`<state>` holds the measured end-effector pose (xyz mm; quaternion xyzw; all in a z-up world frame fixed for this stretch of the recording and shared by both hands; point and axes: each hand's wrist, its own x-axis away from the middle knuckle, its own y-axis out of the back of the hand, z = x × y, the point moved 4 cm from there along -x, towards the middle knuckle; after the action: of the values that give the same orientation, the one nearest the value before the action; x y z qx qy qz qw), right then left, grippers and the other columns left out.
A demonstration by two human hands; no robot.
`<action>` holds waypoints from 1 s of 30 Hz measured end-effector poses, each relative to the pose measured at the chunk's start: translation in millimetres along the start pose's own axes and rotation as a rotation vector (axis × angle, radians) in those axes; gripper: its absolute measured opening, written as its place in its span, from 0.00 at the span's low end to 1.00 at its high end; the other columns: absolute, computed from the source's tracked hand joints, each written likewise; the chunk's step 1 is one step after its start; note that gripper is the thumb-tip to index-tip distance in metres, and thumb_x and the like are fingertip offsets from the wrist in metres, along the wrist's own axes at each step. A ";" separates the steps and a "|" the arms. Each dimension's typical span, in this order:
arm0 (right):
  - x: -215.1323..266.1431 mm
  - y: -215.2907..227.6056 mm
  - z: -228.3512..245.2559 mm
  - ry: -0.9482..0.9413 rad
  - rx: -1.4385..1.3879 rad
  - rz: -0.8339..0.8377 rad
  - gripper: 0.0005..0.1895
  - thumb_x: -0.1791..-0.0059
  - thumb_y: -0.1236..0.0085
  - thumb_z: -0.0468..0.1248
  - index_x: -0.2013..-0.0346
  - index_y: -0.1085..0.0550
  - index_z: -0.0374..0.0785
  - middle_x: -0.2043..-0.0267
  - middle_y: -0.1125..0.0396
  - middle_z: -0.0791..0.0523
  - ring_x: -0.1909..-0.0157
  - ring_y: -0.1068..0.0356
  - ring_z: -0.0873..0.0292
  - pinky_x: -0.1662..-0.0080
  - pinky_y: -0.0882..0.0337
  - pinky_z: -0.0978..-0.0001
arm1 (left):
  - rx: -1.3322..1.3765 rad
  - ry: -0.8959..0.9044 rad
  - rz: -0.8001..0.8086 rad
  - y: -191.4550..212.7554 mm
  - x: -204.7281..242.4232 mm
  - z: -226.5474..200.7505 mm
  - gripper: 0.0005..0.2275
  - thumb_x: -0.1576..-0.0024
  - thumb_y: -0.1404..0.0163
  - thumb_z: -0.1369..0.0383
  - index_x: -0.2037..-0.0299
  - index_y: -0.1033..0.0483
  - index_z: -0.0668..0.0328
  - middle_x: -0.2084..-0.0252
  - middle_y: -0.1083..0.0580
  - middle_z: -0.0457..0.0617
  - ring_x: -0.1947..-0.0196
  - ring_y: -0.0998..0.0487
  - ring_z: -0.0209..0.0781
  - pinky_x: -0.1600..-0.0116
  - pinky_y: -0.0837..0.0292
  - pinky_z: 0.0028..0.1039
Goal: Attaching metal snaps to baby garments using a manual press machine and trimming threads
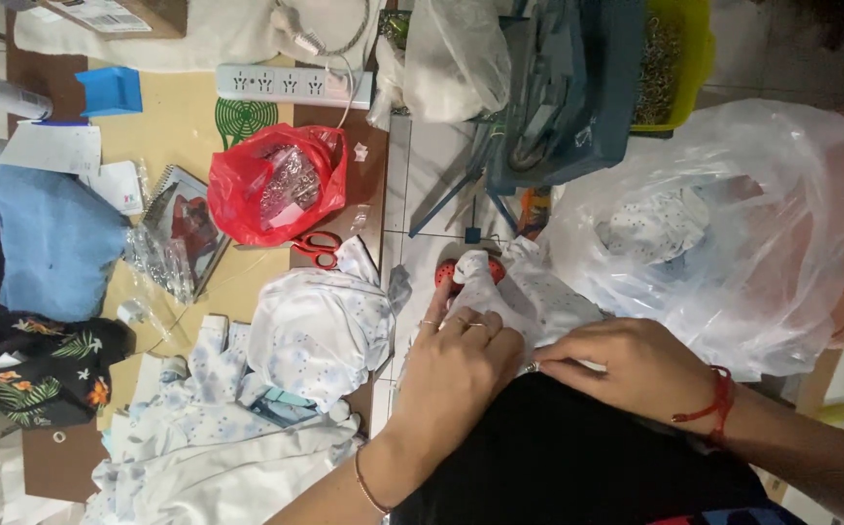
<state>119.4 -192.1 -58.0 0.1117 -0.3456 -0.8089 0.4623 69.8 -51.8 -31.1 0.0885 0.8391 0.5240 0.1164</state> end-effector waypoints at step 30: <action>40.8 53.4 -24.6 -0.142 -0.063 0.341 0.06 0.61 0.46 0.45 0.72 0.24 0.53 0.71 0.34 0.68 0.74 0.30 0.71 0.70 0.33 0.78 | 0.196 0.095 0.030 -3.0 3.6 1.1 0.04 0.48 0.55 0.67 0.72 0.36 0.55 0.75 0.36 0.47 0.78 0.33 0.44 0.74 0.37 0.31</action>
<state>145.2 -254.8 -35.1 -0.0202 -0.3657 -0.7352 0.5703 66.6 -51.2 -34.6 0.0873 0.8895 0.4447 0.0593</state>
